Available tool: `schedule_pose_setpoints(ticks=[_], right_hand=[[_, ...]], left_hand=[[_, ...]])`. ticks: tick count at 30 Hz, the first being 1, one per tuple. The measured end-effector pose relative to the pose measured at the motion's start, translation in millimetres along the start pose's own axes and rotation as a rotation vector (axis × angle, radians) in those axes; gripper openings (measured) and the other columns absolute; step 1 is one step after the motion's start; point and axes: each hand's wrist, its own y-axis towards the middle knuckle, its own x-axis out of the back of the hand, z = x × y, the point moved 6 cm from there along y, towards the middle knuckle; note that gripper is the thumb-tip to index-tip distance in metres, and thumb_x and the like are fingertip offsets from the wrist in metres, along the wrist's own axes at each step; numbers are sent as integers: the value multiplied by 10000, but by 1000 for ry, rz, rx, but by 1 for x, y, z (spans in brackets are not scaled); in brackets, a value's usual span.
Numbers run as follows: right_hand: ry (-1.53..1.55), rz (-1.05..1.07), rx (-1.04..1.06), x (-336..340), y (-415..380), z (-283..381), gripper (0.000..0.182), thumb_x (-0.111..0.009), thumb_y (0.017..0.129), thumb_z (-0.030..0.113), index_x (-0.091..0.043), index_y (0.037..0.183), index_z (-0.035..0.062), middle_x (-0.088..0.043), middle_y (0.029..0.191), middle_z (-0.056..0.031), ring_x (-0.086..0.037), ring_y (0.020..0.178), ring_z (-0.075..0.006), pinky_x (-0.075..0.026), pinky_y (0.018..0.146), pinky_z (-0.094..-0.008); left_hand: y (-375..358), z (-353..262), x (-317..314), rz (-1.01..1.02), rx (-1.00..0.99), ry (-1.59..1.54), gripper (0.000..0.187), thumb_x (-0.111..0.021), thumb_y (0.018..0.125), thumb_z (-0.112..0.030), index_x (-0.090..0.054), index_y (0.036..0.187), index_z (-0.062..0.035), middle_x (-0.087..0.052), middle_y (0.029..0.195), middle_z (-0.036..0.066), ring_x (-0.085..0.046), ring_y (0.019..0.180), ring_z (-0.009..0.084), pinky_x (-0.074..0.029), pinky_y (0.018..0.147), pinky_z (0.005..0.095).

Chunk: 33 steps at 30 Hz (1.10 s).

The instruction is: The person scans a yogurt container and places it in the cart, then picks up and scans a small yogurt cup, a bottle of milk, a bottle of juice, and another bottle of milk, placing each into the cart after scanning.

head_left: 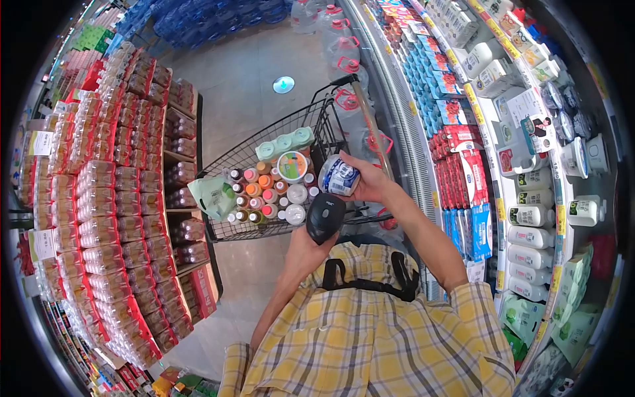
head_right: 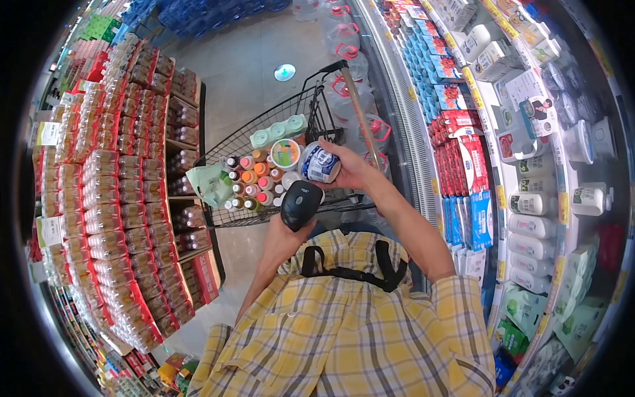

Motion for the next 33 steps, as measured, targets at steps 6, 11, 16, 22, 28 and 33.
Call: schedule_pose_setpoints(ticks=[6, 11, 16, 22, 28, 33], right_hand=[[-1, -128, 151, 24, -1, 11, 504, -630, 926, 420, -546, 1244, 38, -663, 1132, -139, -669, 1013, -280, -551, 873, -466], [-96, -32, 295, 38, 8, 27, 461, -644, 938, 282, -525, 1266, -20, -662, 1119, -125, -666, 1006, -218, -556, 880, -388], [-336, -258, 383, 41, 32, 23, 413, -736, 865, 202, -529, 1168, 13, -621, 1062, -83, -638, 945, -162, -538, 779, -319], [-898, -549, 445, 70, 101, -26, 651, -891, 641, 270, -478, 1073, 11, -560, 992, -100, -568, 889, -211, -484, 764, -327], [-1283, -689, 549, 81, 170, -100, 664, -916, 562, 275, -437, 955, 36, -547, 929, -176, -576, 872, -322, -474, 771, -411], [-1426, -625, 666, 97, 216, -137, 618, -888, 561, 209, -433, 948, 50, -505, 895, -150, -552, 891, -357, -463, 749, -442]], left_hand=[[-4, 41, 18, -121, -21, -114, 265, -752, 798, -167, -678, 978, 13, -707, 813, 133, -664, 748, 180, -505, 702, 343], [-31, 73, 50, -307, 53, -308, 186, -739, 842, -127, -667, 923, 24, -663, 751, 22, -592, 700, 101, -481, 645, 278], [-58, 100, 79, -418, 150, -403, 113, -720, 848, -84, -674, 902, 4, -619, 702, 3, -534, 585, 59, -414, 530, 231], [-79, 119, 105, -523, 232, -412, 90, -720, 844, -71, -672, 877, -2, -599, 671, -14, -532, 576, 65, -404, 526, 241], [-91, 128, 134, -568, 326, -347, 134, -753, 829, -116, -682, 846, -3, -622, 681, 0, -552, 597, 76, -423, 545, 252], [-106, 144, 155, -577, 383, -272, 147, -763, 817, -114, -690, 867, 4, -654, 731, 14, -587, 647, 92, -464, 595, 267]])
